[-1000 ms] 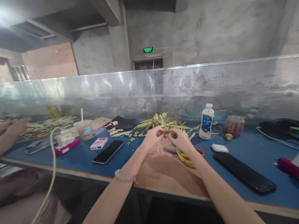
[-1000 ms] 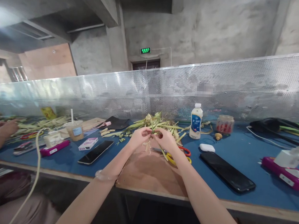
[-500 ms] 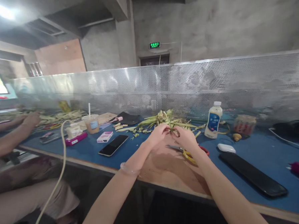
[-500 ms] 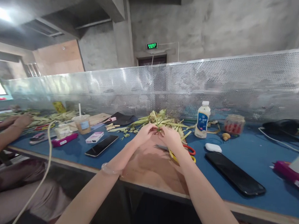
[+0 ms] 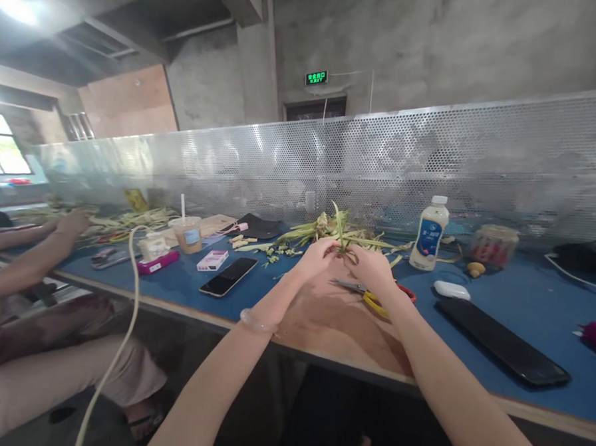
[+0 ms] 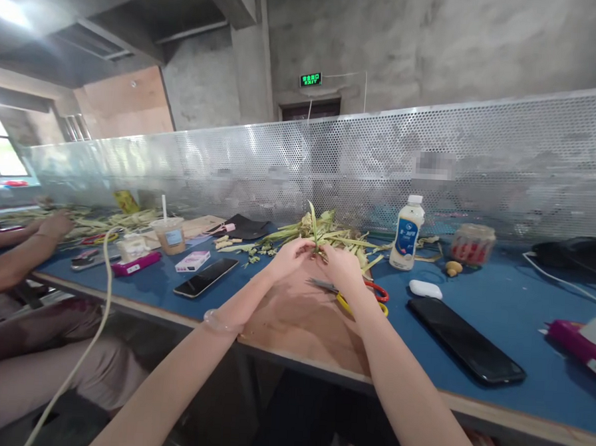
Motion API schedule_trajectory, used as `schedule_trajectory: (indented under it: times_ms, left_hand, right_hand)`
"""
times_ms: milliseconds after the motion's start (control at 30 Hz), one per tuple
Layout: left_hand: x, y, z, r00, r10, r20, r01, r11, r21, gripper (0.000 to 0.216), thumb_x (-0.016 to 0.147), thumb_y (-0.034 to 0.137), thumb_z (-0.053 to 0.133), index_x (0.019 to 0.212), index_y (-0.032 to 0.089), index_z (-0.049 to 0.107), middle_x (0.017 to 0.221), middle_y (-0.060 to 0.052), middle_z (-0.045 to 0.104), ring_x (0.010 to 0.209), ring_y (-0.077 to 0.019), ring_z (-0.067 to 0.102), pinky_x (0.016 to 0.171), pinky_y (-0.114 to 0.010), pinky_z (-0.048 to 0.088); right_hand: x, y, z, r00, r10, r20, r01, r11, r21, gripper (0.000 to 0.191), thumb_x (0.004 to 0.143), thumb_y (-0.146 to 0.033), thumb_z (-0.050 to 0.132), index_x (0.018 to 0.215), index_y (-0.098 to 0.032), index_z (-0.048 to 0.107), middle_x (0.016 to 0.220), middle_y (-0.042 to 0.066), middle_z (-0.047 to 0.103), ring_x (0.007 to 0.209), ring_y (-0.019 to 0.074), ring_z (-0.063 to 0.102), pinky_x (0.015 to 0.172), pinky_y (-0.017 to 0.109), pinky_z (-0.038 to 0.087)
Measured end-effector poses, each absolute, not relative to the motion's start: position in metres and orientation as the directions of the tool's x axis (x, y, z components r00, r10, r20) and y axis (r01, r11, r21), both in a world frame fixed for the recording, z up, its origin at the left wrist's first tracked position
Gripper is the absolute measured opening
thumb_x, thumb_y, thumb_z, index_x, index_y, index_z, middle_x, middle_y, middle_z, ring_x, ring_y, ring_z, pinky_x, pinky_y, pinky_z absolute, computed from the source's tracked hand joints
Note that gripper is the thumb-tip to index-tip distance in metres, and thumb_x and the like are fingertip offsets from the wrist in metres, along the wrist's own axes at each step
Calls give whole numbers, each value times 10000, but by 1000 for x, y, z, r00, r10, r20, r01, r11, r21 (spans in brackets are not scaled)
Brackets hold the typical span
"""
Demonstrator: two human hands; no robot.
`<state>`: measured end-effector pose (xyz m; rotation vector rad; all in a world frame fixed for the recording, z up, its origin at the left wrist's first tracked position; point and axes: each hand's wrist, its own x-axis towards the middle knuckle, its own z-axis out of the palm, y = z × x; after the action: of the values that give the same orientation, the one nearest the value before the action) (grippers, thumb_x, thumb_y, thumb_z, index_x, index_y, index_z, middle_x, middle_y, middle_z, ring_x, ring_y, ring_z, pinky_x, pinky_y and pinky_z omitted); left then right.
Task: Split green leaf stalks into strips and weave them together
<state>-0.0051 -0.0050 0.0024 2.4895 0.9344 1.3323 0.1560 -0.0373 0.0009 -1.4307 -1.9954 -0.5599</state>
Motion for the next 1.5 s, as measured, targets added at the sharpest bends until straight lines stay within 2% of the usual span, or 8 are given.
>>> schedule_trajectory:
  times_ms: [200,333,500,733,1033,1133,1267,1500]
  left_hand:
    - [-5,-4,1,441,576,688,438,-808,394,255,777,164,470,1006,166,583,1018,-83,613,909,-157,571,837,-293,444]
    - [-4,-6,1,432,593,679,438,-797,417,256,756,152,475,989,150,581,955,-79,622,818,-146,583,770,-271,466]
    - [-4,-12,3,403,593,697,452,-791,412,258,719,135,486,962,141,575,844,-57,611,736,-130,567,704,-251,470]
    - [-3,-16,8,401,558,727,494,-800,341,203,695,150,550,891,149,601,768,-35,577,687,-119,532,668,-233,460]
    - [-6,-16,9,333,554,763,431,-809,399,166,738,193,545,878,158,627,957,-62,607,863,-144,582,749,-246,478]
    - [-5,-16,8,332,596,731,439,-784,439,168,734,189,551,879,168,636,916,-45,651,830,-147,603,772,-259,477]
    - [-3,-18,8,331,620,712,458,-765,453,184,717,204,575,881,160,648,882,-39,672,773,-146,618,746,-252,482]
    - [4,-25,8,467,530,708,483,-823,298,161,728,218,565,832,149,667,814,-34,677,697,-129,598,674,-219,455]
  right_hand:
    - [158,-40,4,-270,694,668,934,358,5,247,801,-335,466,959,-226,621,786,55,690,695,182,618,548,233,343]
    - [159,-42,6,-274,702,657,916,398,-44,253,795,-341,466,947,-234,637,796,50,688,701,185,612,558,236,347]
    - [161,-39,5,-240,704,669,834,502,-229,296,808,-338,436,968,-195,640,741,51,681,640,173,591,569,234,358]
    - [164,-40,11,-301,700,648,630,656,-416,329,825,-341,380,802,-155,650,663,19,629,582,133,521,551,211,356]
    - [160,-49,12,-228,796,561,421,600,-680,376,790,-469,397,584,-175,506,422,-58,378,374,85,365,405,203,284]
    - [161,-46,12,-239,796,557,382,604,-700,376,791,-439,394,544,-171,488,437,-42,421,415,96,413,440,207,322]
    - [163,-41,13,-47,762,646,452,592,-667,343,775,-422,424,642,-147,578,587,7,556,550,122,487,539,229,366]
    - [165,-39,16,-84,790,607,363,592,-720,291,699,-412,563,770,-145,653,746,40,641,680,151,551,633,257,404]
